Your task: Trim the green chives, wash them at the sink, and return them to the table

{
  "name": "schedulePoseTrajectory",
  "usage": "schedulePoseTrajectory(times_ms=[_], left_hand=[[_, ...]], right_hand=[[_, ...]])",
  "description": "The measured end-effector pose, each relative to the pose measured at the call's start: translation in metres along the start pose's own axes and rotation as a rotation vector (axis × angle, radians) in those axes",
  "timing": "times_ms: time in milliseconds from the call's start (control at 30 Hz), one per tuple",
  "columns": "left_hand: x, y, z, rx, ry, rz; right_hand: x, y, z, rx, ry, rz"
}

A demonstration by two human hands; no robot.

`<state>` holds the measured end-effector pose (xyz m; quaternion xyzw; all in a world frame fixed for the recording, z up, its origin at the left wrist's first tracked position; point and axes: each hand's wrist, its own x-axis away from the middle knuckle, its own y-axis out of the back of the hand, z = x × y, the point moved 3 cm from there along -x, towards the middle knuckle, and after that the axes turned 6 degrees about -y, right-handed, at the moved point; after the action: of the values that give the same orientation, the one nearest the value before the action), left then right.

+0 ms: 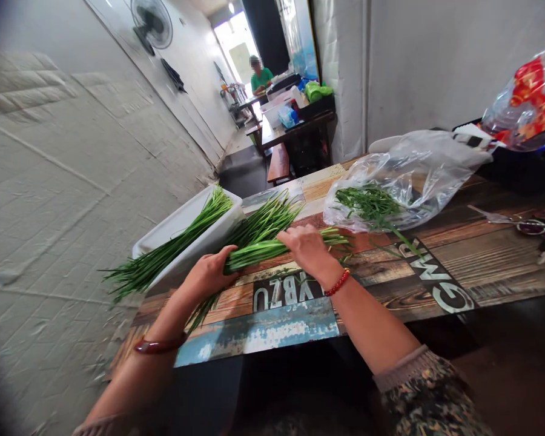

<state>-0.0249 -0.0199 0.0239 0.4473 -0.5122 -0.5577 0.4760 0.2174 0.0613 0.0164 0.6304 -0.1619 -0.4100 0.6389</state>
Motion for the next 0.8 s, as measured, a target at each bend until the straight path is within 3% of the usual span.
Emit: schedulePoseTrajectory(times_ms=[67, 133, 200, 267, 367, 467, 667, 733, 800], left_hand=[[0.011, -0.012, 0.028, 0.01, 0.111, 0.061], [0.023, -0.022, 0.047, -0.001, 0.178, 0.03], [0.033, -0.028, 0.054, -0.001, 0.214, -0.121], [0.04, -0.028, 0.05, 0.095, 0.249, -0.357], [0.036, -0.022, 0.023, 0.461, 0.213, -0.591], [0.009, -0.004, -0.022, 0.829, 0.0, -0.555], [-0.053, 0.065, -0.086, 1.408, -0.303, -0.6], [-0.064, 0.08, -0.092, 1.466, -0.29, -0.673], [-0.069, 0.083, -0.093, 1.484, -0.225, -0.719]], right_hand=[[-0.001, 0.007, -0.015, -0.029, -0.081, -0.112], [-0.001, 0.01, -0.026, -0.099, -0.139, -0.225], [-0.001, 0.008, -0.032, -0.174, -0.186, -0.309], [-0.002, 0.004, -0.033, -0.24, -0.237, -0.358], [-0.008, 0.002, -0.029, -0.36, -0.312, -0.409], [-0.017, 0.013, -0.017, -0.524, -0.344, -0.449], [-0.028, 0.042, 0.022, -0.962, -0.207, -0.427], [-0.028, 0.046, 0.03, -1.024, -0.17, -0.419], [-0.027, 0.042, 0.031, -1.032, -0.172, -0.4]])
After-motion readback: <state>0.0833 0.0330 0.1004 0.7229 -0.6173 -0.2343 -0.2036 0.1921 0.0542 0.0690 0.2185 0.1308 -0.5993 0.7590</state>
